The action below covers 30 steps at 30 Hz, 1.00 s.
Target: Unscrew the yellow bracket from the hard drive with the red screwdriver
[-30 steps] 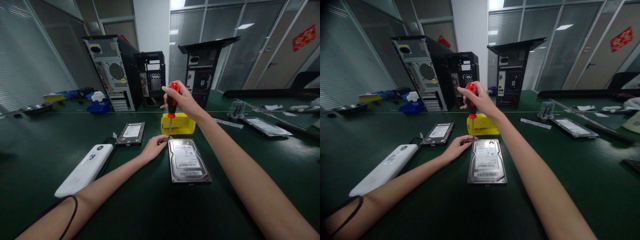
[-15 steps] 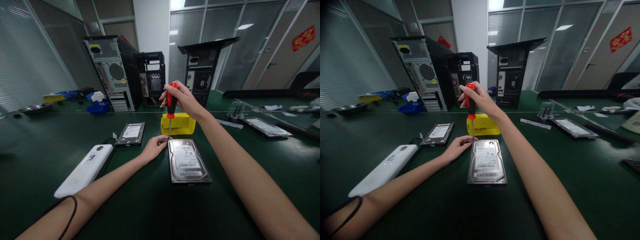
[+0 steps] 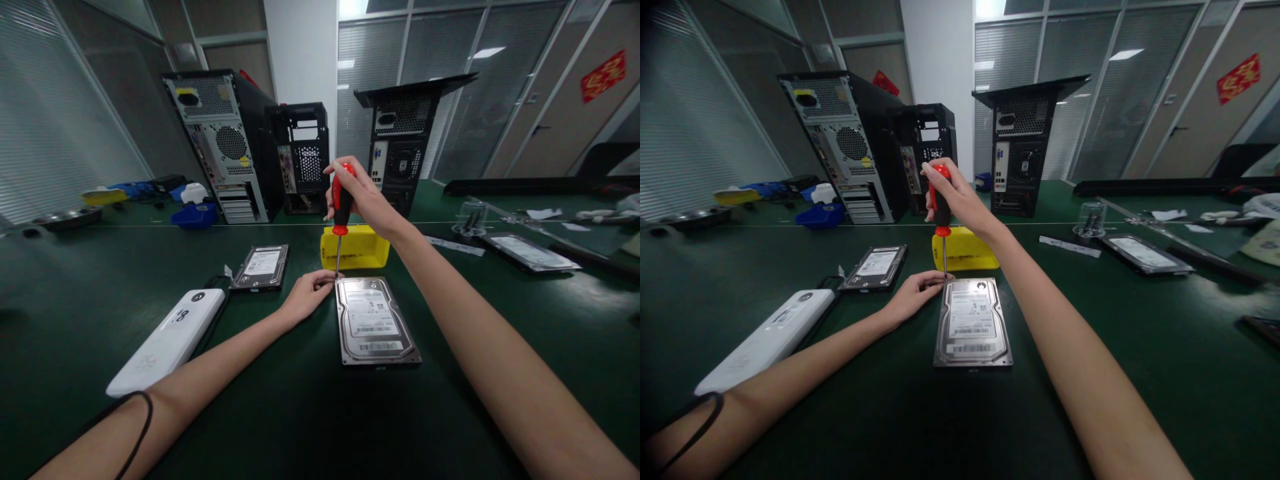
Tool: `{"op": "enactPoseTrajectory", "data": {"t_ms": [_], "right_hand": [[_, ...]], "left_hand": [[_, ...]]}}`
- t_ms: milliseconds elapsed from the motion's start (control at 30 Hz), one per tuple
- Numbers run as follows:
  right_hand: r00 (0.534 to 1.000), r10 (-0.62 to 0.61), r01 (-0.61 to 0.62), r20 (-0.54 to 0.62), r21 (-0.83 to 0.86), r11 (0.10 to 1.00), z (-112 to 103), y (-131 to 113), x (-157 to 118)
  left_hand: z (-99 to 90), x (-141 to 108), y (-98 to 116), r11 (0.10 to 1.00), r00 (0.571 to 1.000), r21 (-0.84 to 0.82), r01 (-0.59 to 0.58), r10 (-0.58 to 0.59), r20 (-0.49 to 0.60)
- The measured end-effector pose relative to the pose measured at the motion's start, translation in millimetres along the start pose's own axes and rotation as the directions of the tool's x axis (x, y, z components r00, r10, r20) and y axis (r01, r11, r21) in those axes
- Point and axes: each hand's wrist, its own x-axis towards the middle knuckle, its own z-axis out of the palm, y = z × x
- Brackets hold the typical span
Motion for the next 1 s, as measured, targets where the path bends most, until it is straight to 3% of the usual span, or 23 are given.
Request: {"op": "enactPoseTrajectory", "data": {"t_ms": [167,300,567,733,1000], "right_hand": [[0.996,0.079,-0.082,0.048,0.05,0.995,-4,-3,0],[0.994,0.107,-0.107,0.001,0.029,0.994,-11,-3,2],[0.995,0.047,-0.049,-0.087,-0.014,0.999,-24,-3,-3],[1.0,0.0,-0.002,-0.029,-0.06,0.998,-19,-7,-6],[0.992,0.057,-0.048,0.113,-0.083,0.995,-17,-17,-8]], "left_hand": [[-0.1,0,2,1.0,1.0,0.009,-0.001,0.001,0.001],[-0.3,-1,5,1.0,1.0,0.018,0.003,-0.003,-0.003],[0.3,-1,3,1.0,1.0,0.014,-0.003,0.004,-0.016],[0.0,0,2,0.999,1.0,0.034,-0.005,0.006,-0.015],[-1.7,-2,2,0.993,0.998,0.109,-0.041,0.046,-0.037]]}}
